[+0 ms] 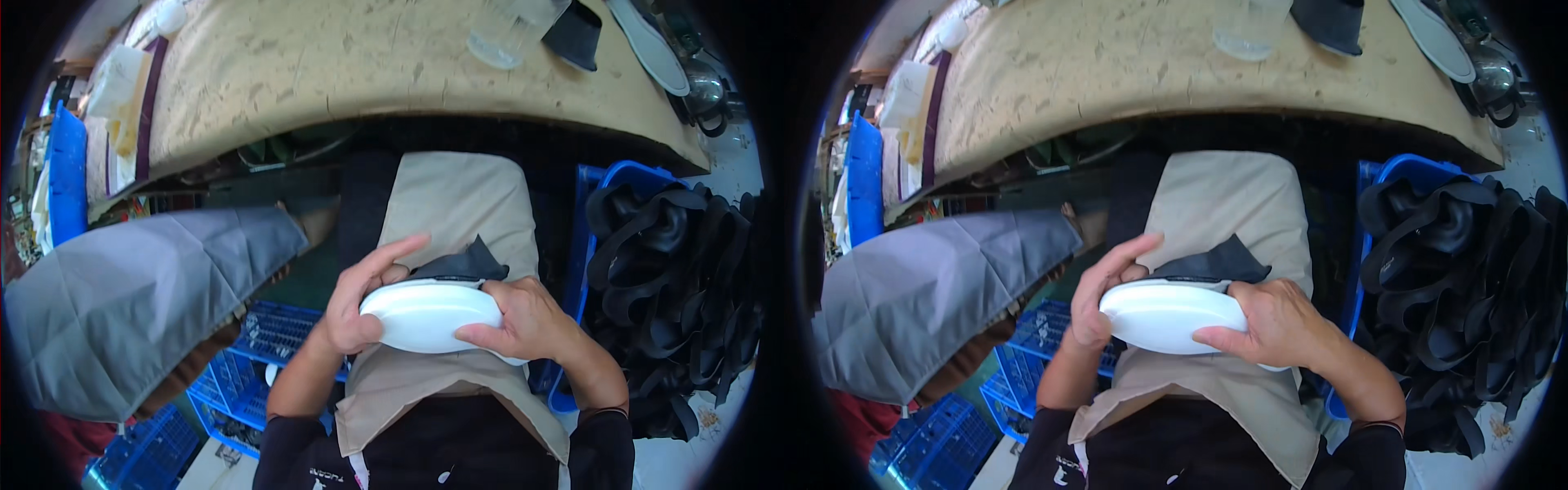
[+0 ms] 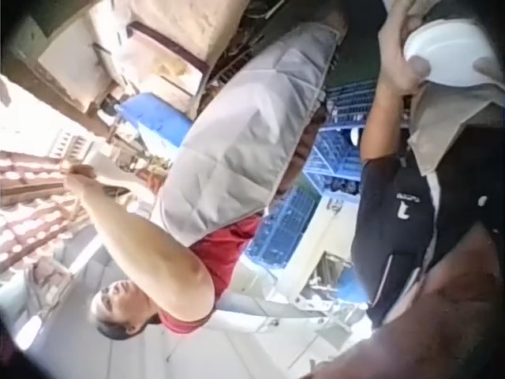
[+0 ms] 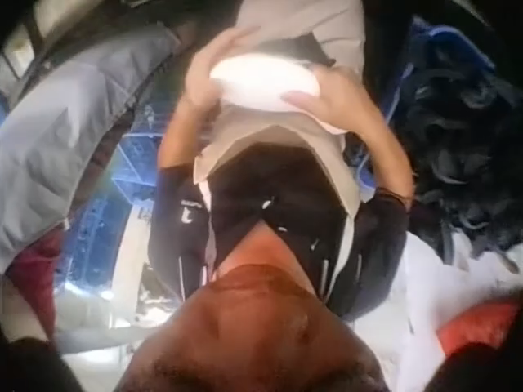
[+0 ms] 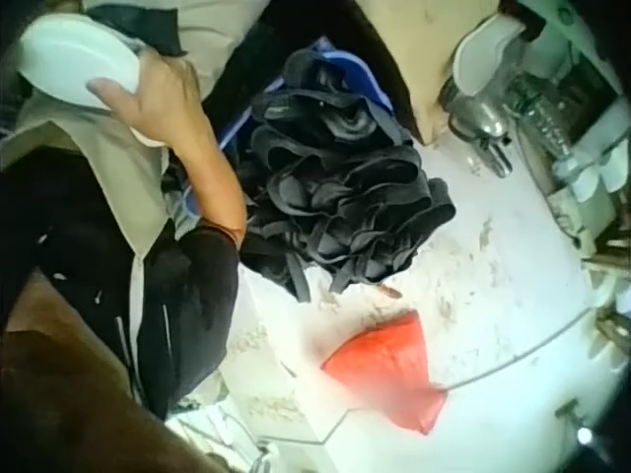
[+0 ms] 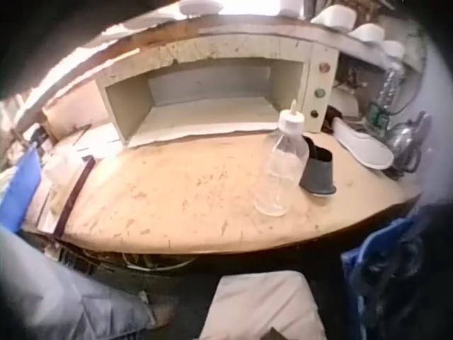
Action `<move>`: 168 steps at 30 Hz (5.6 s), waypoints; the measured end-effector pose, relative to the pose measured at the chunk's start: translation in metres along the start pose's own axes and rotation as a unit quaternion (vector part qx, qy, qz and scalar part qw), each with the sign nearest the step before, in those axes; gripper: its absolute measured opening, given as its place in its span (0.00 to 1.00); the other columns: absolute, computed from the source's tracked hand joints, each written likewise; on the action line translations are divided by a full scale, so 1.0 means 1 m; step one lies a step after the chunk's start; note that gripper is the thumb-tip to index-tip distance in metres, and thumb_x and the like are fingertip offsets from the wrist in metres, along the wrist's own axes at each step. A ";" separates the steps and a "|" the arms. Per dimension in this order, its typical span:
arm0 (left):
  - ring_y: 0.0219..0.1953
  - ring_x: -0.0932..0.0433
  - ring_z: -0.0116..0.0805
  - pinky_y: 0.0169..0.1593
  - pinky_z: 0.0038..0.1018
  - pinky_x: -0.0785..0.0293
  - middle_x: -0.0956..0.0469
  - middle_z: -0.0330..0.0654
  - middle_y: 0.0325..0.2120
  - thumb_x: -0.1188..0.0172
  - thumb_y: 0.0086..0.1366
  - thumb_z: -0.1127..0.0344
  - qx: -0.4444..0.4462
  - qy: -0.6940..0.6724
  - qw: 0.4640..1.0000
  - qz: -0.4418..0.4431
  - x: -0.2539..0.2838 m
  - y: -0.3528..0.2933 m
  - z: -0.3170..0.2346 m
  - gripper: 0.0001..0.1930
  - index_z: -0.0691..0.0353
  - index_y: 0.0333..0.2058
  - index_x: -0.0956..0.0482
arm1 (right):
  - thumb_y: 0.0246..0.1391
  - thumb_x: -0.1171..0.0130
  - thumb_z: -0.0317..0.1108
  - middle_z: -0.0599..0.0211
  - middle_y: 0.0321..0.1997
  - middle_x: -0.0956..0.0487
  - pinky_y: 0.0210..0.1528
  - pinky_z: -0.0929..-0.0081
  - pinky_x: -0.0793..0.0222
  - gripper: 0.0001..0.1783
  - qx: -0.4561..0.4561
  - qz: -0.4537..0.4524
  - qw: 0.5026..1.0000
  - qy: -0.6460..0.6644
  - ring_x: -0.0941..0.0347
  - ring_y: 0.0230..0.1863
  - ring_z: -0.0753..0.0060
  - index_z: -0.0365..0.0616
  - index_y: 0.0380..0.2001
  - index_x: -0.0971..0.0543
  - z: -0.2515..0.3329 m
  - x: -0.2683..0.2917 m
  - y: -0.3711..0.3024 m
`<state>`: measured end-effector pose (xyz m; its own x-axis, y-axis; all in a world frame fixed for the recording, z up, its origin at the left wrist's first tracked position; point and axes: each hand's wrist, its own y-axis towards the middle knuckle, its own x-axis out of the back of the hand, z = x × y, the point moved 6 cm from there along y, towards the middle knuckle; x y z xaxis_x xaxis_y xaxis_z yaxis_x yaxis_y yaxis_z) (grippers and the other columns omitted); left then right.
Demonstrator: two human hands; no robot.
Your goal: Assembling shoes by applying adhesive and attaching the upper components to the sole.
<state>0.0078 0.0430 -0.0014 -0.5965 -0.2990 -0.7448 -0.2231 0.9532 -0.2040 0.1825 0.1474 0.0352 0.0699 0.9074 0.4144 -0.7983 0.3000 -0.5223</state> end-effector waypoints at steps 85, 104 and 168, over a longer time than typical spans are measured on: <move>0.37 0.26 0.26 0.44 0.18 0.29 0.18 0.43 0.39 0.45 0.77 0.59 -0.002 0.139 0.972 -0.192 0.035 0.022 0.018 0.19 0.72 0.50 0.17 | 0.47 0.26 0.39 0.47 0.63 0.25 0.62 0.63 0.32 0.54 0.039 0.019 0.945 0.325 0.26 0.58 0.54 0.35 0.73 0.42 -0.020 -0.032 0.045; 0.37 0.29 0.24 0.42 0.21 0.30 0.22 0.42 0.37 0.47 0.76 0.50 0.093 0.216 0.968 -0.083 0.067 -0.013 0.072 0.24 0.71 0.46 0.24 | 0.41 0.24 0.37 0.49 0.55 0.21 0.55 0.64 0.26 0.45 0.079 -0.005 0.911 0.405 0.22 0.48 0.58 0.34 0.62 0.32 -0.072 -0.076 0.064; 0.53 0.24 0.50 0.58 0.40 0.30 0.26 0.60 0.53 0.38 0.67 0.52 -0.093 0.598 0.793 -0.074 -0.103 0.028 0.071 0.35 0.73 0.62 0.37 | 0.61 0.37 0.42 0.40 0.60 0.25 0.52 0.67 0.24 0.54 0.179 -0.303 0.842 0.409 0.22 0.53 0.54 0.37 0.76 0.62 -0.038 -0.019 -0.050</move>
<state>0.1177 0.1034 0.0252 -0.8329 -0.3411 0.4358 -0.4023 0.9139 -0.0536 0.2436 0.1263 0.0246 0.8008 0.5628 -0.2049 -0.5871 0.8054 -0.0821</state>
